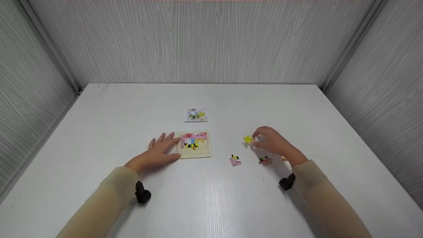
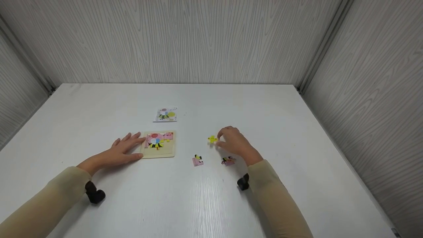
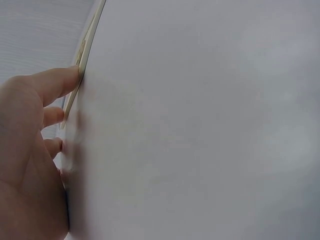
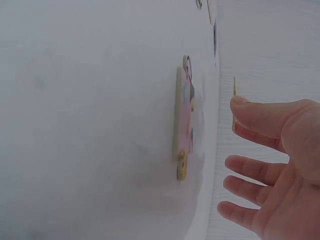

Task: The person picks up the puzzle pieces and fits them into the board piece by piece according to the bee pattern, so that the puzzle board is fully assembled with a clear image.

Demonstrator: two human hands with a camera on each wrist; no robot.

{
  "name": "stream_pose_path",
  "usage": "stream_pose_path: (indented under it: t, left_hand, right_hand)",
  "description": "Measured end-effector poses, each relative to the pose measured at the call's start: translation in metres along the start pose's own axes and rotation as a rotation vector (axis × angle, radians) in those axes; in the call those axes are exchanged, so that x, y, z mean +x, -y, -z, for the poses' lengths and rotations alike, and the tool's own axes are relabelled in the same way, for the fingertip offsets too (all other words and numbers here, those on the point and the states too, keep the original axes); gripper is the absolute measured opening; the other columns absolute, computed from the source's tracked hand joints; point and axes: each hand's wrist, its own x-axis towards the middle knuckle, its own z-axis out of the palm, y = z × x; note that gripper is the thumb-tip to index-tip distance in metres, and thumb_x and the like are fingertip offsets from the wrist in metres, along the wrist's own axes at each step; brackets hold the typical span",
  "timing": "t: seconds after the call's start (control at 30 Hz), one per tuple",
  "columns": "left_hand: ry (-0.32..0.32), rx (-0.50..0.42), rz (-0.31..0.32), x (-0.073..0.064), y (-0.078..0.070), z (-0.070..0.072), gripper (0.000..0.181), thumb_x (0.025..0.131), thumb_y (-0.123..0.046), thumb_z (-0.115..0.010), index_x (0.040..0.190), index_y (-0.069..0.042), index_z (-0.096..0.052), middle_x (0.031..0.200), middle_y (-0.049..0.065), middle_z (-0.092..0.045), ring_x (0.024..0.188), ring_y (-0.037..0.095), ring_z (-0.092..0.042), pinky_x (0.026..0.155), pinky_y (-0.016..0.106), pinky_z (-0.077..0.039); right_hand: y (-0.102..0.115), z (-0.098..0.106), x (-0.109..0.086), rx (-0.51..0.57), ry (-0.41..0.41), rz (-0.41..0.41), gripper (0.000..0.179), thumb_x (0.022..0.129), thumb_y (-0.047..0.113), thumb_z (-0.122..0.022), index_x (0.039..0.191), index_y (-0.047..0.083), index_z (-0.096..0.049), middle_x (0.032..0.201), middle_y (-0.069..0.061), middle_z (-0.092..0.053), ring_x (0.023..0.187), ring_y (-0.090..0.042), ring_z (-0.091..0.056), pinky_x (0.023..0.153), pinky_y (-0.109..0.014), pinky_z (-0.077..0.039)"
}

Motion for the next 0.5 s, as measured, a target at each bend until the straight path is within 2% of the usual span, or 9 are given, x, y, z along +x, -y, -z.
stream_pose_path:
  t: [0.3, 0.5]
  left_hand:
    - [-0.008, -0.021, 0.001, 0.0, -0.002, 0.001, 0.069, 0.091, -0.046, -0.052, 0.148, -0.016, -0.027, 0.155, 0.014, -0.005, 0.139, 0.035, 0.009, 0.105, 0.056, 0.012]
    - [-0.016, -0.008, -0.008, 0.001, 0.0, 0.0, 0.07, 0.091, -0.047, -0.052, 0.148, -0.015, -0.027, 0.155, 0.014, -0.006, 0.14, 0.035, 0.008, 0.105, 0.056, 0.011]
  right_hand:
    - [0.016, -0.013, 0.01, 0.003, 0.008, 0.107, 0.025, 0.089, 0.019, -0.065, 0.109, 0.004, -0.061, 0.119, -0.012, -0.055, 0.119, -0.029, -0.045, 0.096, -0.044, -0.038]
    - [0.031, -0.02, 0.018, -0.004, 0.016, 0.133, 0.025, 0.088, 0.02, -0.065, 0.108, 0.006, -0.061, 0.118, -0.01, -0.056, 0.12, -0.028, -0.044, 0.099, -0.043, -0.036]
